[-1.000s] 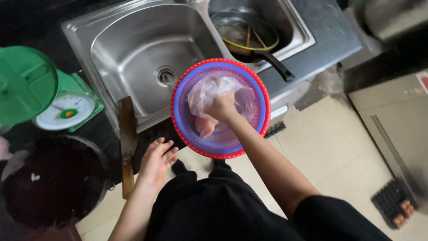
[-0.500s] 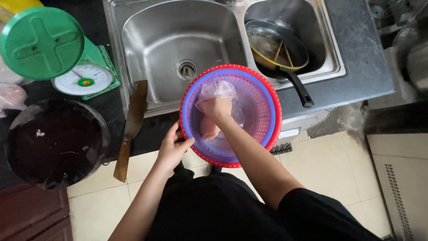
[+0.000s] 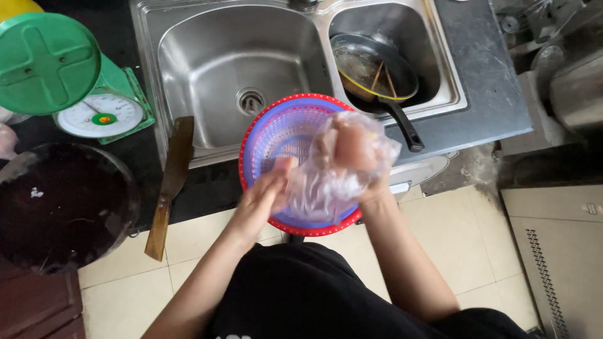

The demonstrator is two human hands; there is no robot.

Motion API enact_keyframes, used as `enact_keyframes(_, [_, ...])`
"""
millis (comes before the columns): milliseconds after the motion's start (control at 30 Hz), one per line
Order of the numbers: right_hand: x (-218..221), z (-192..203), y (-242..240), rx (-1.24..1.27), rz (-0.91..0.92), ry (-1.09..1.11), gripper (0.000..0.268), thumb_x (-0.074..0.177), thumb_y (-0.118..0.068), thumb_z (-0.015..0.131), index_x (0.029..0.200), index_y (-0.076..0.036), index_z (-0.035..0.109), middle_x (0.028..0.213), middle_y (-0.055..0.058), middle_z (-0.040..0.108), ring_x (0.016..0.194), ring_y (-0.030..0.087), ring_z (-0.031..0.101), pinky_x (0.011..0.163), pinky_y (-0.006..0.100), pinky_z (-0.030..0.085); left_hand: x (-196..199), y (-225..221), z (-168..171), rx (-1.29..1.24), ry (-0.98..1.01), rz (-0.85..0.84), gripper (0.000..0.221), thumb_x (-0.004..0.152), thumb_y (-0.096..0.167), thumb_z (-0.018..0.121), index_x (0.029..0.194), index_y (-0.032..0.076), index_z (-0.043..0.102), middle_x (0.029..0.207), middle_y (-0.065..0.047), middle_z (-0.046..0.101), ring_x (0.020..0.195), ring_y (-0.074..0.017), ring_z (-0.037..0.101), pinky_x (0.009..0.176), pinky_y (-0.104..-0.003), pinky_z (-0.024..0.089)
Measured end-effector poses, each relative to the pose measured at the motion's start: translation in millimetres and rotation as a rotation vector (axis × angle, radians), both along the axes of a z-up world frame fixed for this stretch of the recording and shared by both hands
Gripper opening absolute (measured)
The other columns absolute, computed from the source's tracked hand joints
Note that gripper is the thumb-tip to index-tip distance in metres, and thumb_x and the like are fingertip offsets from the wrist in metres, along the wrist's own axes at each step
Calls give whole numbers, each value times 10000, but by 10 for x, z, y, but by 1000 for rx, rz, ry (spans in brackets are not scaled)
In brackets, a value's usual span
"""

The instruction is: The person places pieces of meat into plastic bags and ties them closed, then puts the bags into a green bowl.

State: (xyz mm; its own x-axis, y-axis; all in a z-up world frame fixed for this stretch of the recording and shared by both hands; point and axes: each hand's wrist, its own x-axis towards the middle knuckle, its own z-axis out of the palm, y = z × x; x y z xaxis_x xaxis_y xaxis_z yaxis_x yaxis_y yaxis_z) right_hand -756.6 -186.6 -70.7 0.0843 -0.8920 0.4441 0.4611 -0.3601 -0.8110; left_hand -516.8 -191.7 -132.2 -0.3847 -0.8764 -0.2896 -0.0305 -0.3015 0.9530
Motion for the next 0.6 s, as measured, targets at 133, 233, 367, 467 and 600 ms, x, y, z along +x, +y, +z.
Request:
enact_keyframes(133, [143,181,144,460,26,-672,609,756,-449,720,1216,-68,598,948,192,668,961,318,623,825,414,536,-203,3,450,717,620,-428,600,995,544,441,1444,160,541,1300,-111,671,1090,-291,697,906,-481,585])
enact_keyframes(233, [59,229,198,459,-8,-592,592,745,-397,778,1220,-93,601,1016,175,654,945,316,606,816,421,521,-133,-74,405,828,813,-553,727,1040,642,375,1469,71,505,1262,-189,665,1115,-354,685,948,-520,584])
enact_keyframes(367, [55,390,311,335,128,-368,509,844,-304,818,1261,-90,620,1036,209,640,1008,337,594,923,452,504,-114,-110,395,718,632,-428,639,1056,541,372,1425,41,525,1219,-205,662,1081,-356,667,934,-550,581])
enact_keyframes(467, [63,245,368,378,93,-449,319,929,-253,791,1103,-57,609,977,200,624,944,336,581,868,437,479,-221,-30,692,782,531,-165,534,998,418,359,1362,92,573,1222,-123,687,1088,-290,676,928,-534,567])
enact_keyframes(600, [49,355,383,386,8,-388,380,848,-302,771,1127,-81,637,1011,167,626,958,316,573,900,437,481,-248,73,941,817,474,124,535,966,451,384,1339,131,596,1176,-76,658,1107,-234,667,948,-506,542])
